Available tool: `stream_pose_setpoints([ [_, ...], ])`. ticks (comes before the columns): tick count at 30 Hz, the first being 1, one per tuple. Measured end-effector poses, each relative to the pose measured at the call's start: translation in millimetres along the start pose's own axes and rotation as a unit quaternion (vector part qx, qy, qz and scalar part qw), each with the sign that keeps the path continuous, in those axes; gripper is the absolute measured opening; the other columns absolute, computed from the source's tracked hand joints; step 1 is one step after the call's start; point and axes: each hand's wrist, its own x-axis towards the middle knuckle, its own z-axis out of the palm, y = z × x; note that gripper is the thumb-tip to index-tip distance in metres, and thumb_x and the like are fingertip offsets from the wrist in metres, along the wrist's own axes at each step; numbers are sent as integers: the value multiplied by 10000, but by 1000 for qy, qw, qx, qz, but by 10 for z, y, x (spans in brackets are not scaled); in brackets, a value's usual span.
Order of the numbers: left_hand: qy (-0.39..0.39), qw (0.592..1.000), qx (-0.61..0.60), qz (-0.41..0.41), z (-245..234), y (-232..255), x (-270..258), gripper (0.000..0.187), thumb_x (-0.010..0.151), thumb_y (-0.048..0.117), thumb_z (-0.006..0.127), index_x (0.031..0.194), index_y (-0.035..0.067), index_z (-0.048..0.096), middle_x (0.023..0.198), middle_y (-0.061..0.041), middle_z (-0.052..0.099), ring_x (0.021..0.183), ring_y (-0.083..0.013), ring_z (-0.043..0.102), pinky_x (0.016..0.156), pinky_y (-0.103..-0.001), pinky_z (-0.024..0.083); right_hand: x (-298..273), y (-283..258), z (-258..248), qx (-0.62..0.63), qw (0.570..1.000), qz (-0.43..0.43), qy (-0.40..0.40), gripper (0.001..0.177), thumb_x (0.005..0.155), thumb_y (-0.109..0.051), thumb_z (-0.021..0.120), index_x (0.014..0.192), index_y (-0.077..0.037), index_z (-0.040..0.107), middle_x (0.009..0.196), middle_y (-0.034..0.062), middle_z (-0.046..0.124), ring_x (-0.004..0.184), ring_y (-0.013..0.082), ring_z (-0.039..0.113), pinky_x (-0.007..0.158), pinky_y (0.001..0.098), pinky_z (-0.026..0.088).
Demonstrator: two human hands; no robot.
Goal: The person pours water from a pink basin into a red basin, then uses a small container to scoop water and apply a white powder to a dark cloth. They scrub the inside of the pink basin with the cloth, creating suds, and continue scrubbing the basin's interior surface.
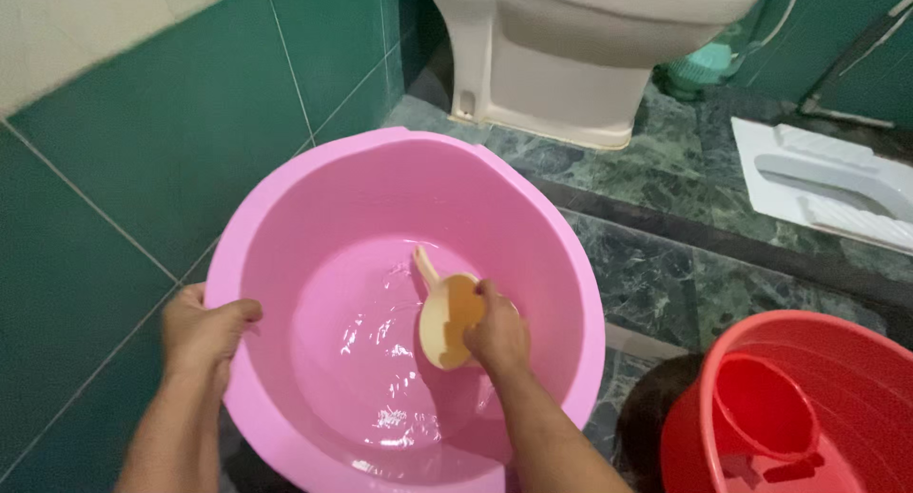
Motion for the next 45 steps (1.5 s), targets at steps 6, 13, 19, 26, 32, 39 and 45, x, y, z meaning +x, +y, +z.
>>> stream_pose_setpoints([
  [6, -27, 992, -65, 101, 185, 291, -282, 445, 688, -138, 690, 1113, -44, 598, 991, -185, 711, 825, -261, 704, 725, -368, 579, -105, 42, -411, 16, 993, 46, 108, 470, 823, -59, 671, 1247, -249, 600, 880, 84, 743, 811, 265, 724, 714, 430, 558],
  [13, -10, 991, 3, 133, 300, 691, -820, 497, 679, -98, 717, 1153, 20, 624, 996, -136, 720, 844, -226, 733, 740, -370, 585, 147, -45, -845, 51, 973, -12, 225, 413, 837, -51, 658, 1207, -228, 610, 737, 29, 677, 628, 198, 696, 538, 375, 551],
  [19, 19, 983, 51, 174, 256, 1081, -1114, 464, 677, -69, 762, 1118, 44, 672, 966, -113, 750, 838, -237, 742, 755, -398, 586, 38, 197, -1114, 113, 921, -57, 369, 417, 779, -51, 684, 1164, -205, 637, 698, 16, 622, 609, 175, 643, 592, 352, 520],
  [26, 95, 985, 18, 144, 154, 965, -823, 563, 701, -97, 736, 1234, 28, 609, 1071, -154, 704, 905, -256, 744, 723, -367, 622, 19, 826, -1053, 257, 833, 149, 467, 503, 752, -26, 625, 1245, -108, 573, 690, 10, 550, 607, 203, 581, 579, 402, 473],
  [32, 90, 983, 12, 157, 64, 940, -755, 540, 696, -96, 756, 1209, 1, 618, 1057, -173, 717, 892, -261, 747, 756, -367, 611, 16, 1322, -828, 165, 827, 239, 481, 532, 783, -74, 711, 1292, -86, 554, 905, 138, 630, 792, 337, 640, 729, 492, 502],
  [39, 64, 981, -29, 183, 179, 998, -774, 522, 686, -79, 740, 1185, 21, 626, 1038, -132, 711, 893, -227, 734, 761, -354, 601, -101, 2099, 4, 247, 785, 341, 454, 506, 795, -57, 712, 1264, -13, 526, 1191, 251, 636, 1083, 414, 654, 961, 476, 511],
  [45, 36, 977, 21, 210, 274, 1153, -964, 500, 693, -51, 726, 1180, 43, 661, 1025, -111, 736, 879, -212, 741, 753, -350, 595, -172, 2154, 313, 409, 716, 369, 429, 548, 877, -155, 737, 1325, -47, 440, 1179, 249, 614, 986, 399, 646, 840, 512, 509],
])
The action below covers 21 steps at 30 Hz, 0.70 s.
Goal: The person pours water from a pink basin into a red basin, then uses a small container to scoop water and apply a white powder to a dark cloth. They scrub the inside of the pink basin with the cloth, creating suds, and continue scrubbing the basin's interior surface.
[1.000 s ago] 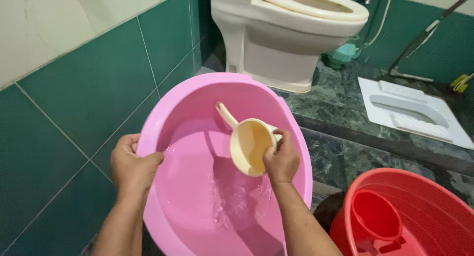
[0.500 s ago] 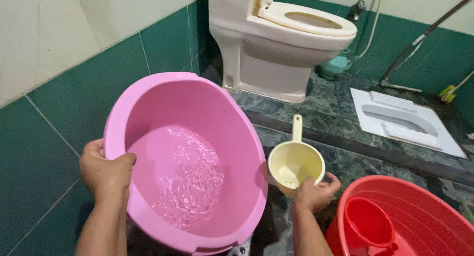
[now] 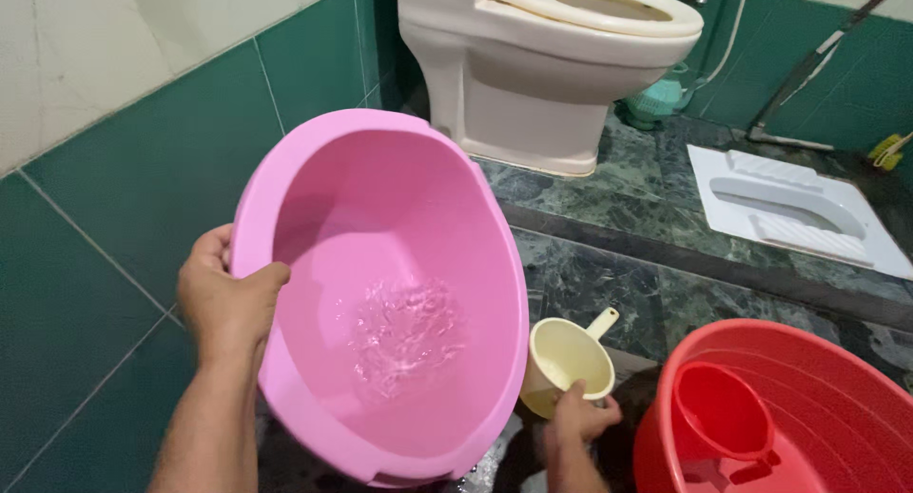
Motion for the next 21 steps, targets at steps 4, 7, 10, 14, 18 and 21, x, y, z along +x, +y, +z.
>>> stream_pose_setpoints([
  [4, -31, 999, 37, -1, 82, 191, -103, 498, 716, -27, 717, 1204, 65, 671, 1032, -121, 750, 870, -222, 755, 753, -381, 604, -574, 225, 122, 61, 990, 125, -37, 557, 1016, -395, 739, 1231, 88, 563, 1181, 181, 683, 989, 286, 704, 835, 417, 581],
  [7, -25, 995, 96, 29, 70, 200, -89, 490, 755, 6, 746, 1236, 56, 668, 1083, -156, 752, 905, -244, 750, 793, -403, 596, -1183, 322, -34, 210, 883, 289, -306, 602, 893, -490, 617, 1239, 3, 619, 1090, 179, 732, 863, 286, 739, 711, 440, 626],
  [10, -60, 995, 77, -10, 17, 166, -82, 619, 780, 65, 782, 1371, 143, 617, 1172, -150, 736, 935, -250, 750, 779, -416, 604, -1457, 83, -73, 63, 937, 226, -260, 470, 884, -284, 722, 1215, 30, 610, 1075, 210, 727, 863, 310, 730, 711, 451, 616],
  [14, -144, 989, -42, 2, 17, 131, -69, 785, 733, 69, 824, 1476, 180, 597, 1206, -142, 758, 945, -248, 772, 754, -402, 637, -1493, -203, -104, -19, 948, 190, -253, 402, 834, -137, 759, 1168, 52, 641, 1028, 209, 750, 848, 323, 747, 721, 445, 618],
  [18, -89, 996, 5, 23, 97, 84, -144, 657, 729, 3, 792, 1352, 60, 590, 1140, -157, 729, 949, -224, 744, 793, -362, 601, -1494, -215, -110, -14, 955, 152, -253, 383, 817, -145, 764, 1138, 48, 683, 1012, 201, 766, 839, 300, 747, 738, 432, 602],
  [21, -82, 995, -42, 45, 101, 89, -119, 603, 708, -81, 703, 1296, 24, 621, 1125, -154, 734, 941, -225, 752, 788, -353, 621, -1476, -236, -111, -43, 955, 165, -241, 390, 837, -159, 753, 1157, 52, 682, 1026, 210, 762, 853, 316, 759, 757, 437, 612],
])
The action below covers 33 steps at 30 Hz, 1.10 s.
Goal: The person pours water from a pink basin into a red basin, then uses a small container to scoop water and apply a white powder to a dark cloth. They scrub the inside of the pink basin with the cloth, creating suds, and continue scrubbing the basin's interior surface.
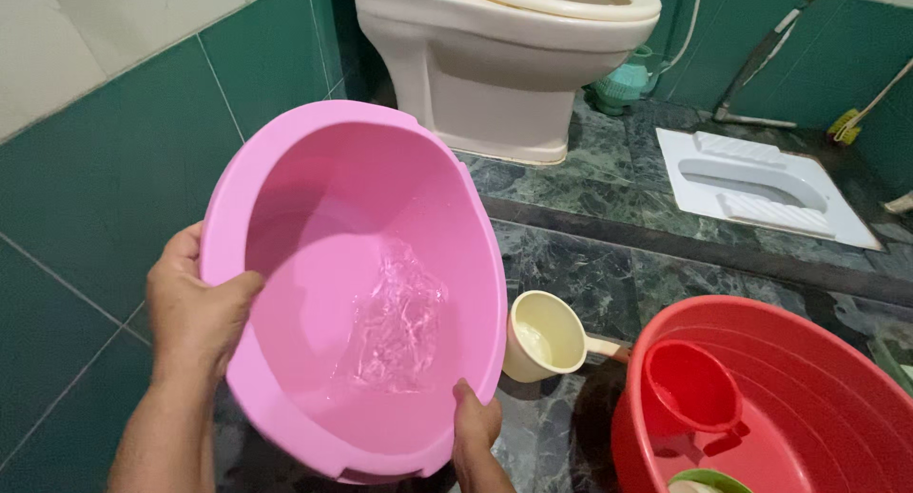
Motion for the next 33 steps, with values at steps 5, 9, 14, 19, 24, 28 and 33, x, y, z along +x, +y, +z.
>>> stream_pose_setpoints([
  [5, -5, 996, -17, 82, 48, 171, -57, 592, 714, -113, 651, 1295, 1, 643, 1135, -157, 744, 951, -228, 747, 796, -338, 610, -46, 43, 51, 37, 998, 29, -47, 386, 873, -151, 719, 1173, 87, 672, 1043, 241, 762, 883, 341, 762, 762, 438, 612],
  [9, 10, 999, 16, 49, -69, 490, -45, 623, 712, -129, 631, 1315, 30, 629, 1110, -152, 738, 898, -209, 760, 696, -342, 634, -198, -133, 203, 89, 992, 18, -88, 377, 872, -124, 697, 1187, 82, 668, 1055, 227, 756, 887, 324, 759, 761, 433, 617],
  [14, 13, 987, -21, 160, -194, 753, -107, 596, 745, -130, 642, 1330, -18, 609, 1140, -166, 735, 943, -198, 755, 772, -315, 634, -229, -394, 286, 114, 987, 9, -114, 384, 920, -168, 679, 1200, 94, 668, 1050, 204, 757, 878, 295, 745, 752, 407, 601],
  [19, -23, 988, -32, 152, -124, 1001, -249, 594, 737, -69, 635, 1324, 23, 624, 1070, -133, 737, 902, -191, 766, 696, -340, 599, -175, -393, 258, 132, 980, 9, -146, 418, 967, -231, 625, 1199, 113, 667, 1032, 203, 754, 868, 289, 740, 754, 398, 597],
  [24, -74, 971, -96, 206, -27, 1097, -304, 626, 769, -27, 663, 1390, 33, 608, 1157, -111, 732, 988, -195, 757, 801, -337, 635, 16, -613, 94, 46, 993, 48, -102, 439, 1008, -285, 576, 1294, 48, 563, 1120, 226, 716, 972, 286, 739, 843, 392, 617],
  [28, -120, 973, -101, 168, 100, 1132, -320, 733, 731, -10, 660, 1446, 116, 563, 1144, -100, 729, 945, -177, 759, 762, -344, 609, 288, -602, 12, 177, 962, 43, -204, 505, 1007, -286, 579, 1279, 139, 615, 1138, 227, 720, 978, 299, 706, 832, 398, 580],
  [33, -173, 969, -93, 150, 356, 1135, -423, 778, 724, -5, 622, 1480, 142, 515, 1137, -86, 732, 916, -163, 759, 728, -325, 620, 473, -448, -106, 179, 973, 60, -137, 484, 1016, -290, 564, 1303, 99, 586, 1156, 198, 726, 1016, 286, 715, 866, 395, 580],
])
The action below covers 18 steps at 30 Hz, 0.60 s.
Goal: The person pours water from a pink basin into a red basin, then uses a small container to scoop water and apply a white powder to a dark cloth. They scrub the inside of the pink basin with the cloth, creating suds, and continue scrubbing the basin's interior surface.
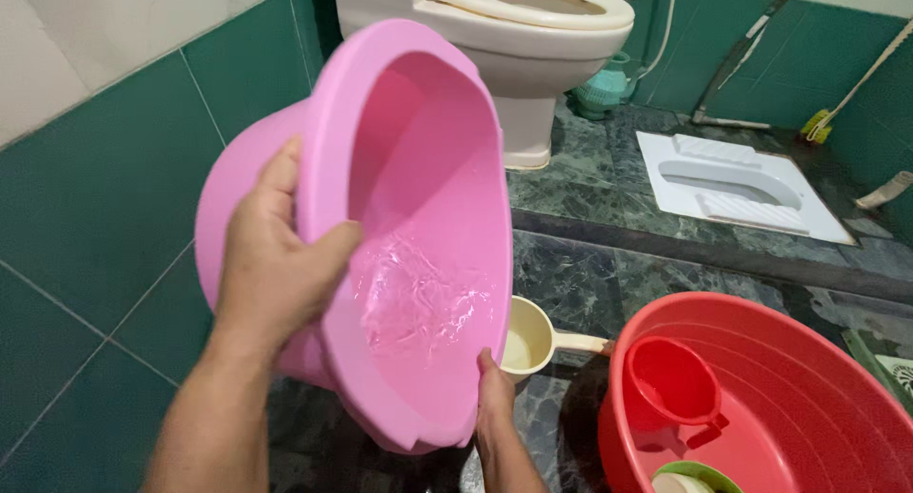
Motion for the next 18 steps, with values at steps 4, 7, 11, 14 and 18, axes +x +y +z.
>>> stream_pose_setpoints([
  [4, -40, 996, -22, 71, 240, -29, -42, 744, 772, -6, 608, 1503, 80, 502, 1203, -122, 739, 994, -198, 750, 823, -331, 616, 127, 129, -190, -5, 1000, 17, 17, 506, 1018, -311, 564, 1290, 113, 607, 1149, 218, 724, 1004, 307, 711, 857, 405, 578],
  [7, -54, 994, -22, 97, 338, -20, -60, 732, 789, 7, 597, 1512, 58, 493, 1222, -135, 743, 1062, -198, 759, 906, -328, 609, 278, 152, -300, 9, 999, 32, -13, 504, 1017, -319, 544, 1299, 94, 599, 1154, 217, 720, 1008, 316, 711, 861, 413, 582],
  [11, -58, 994, -11, 92, 401, 10, -51, 749, 793, -7, 617, 1523, 67, 467, 1221, -140, 741, 1056, -181, 762, 904, -308, 619, 313, 118, -386, 6, 996, 71, -53, 518, 1024, -333, 492, 1297, 95, 593, 1151, 238, 727, 1015, 341, 716, 884, 440, 584],
  [14, -68, 996, -51, -33, 466, 16, -48, 815, 782, -24, 619, 1565, 133, 458, 1218, -136, 721, 988, -176, 777, 808, -324, 609, 306, 21, -337, 32, 994, 87, -55, 493, 1031, -316, 474, 1311, 74, 583, 1165, 244, 715, 1048, 351, 703, 919, 469, 582],
  [18, -100, 980, -142, 97, 482, 4, -90, 772, 830, -71, 632, 1566, 11, 414, 1304, -102, 685, 1135, -157, 728, 938, -293, 612, 229, -75, -302, 47, 991, 105, -70, 466, 1035, -306, 461, 1331, 36, 575, 1204, 220, 700, 1094, 341, 683, 949, 482, 567],
])
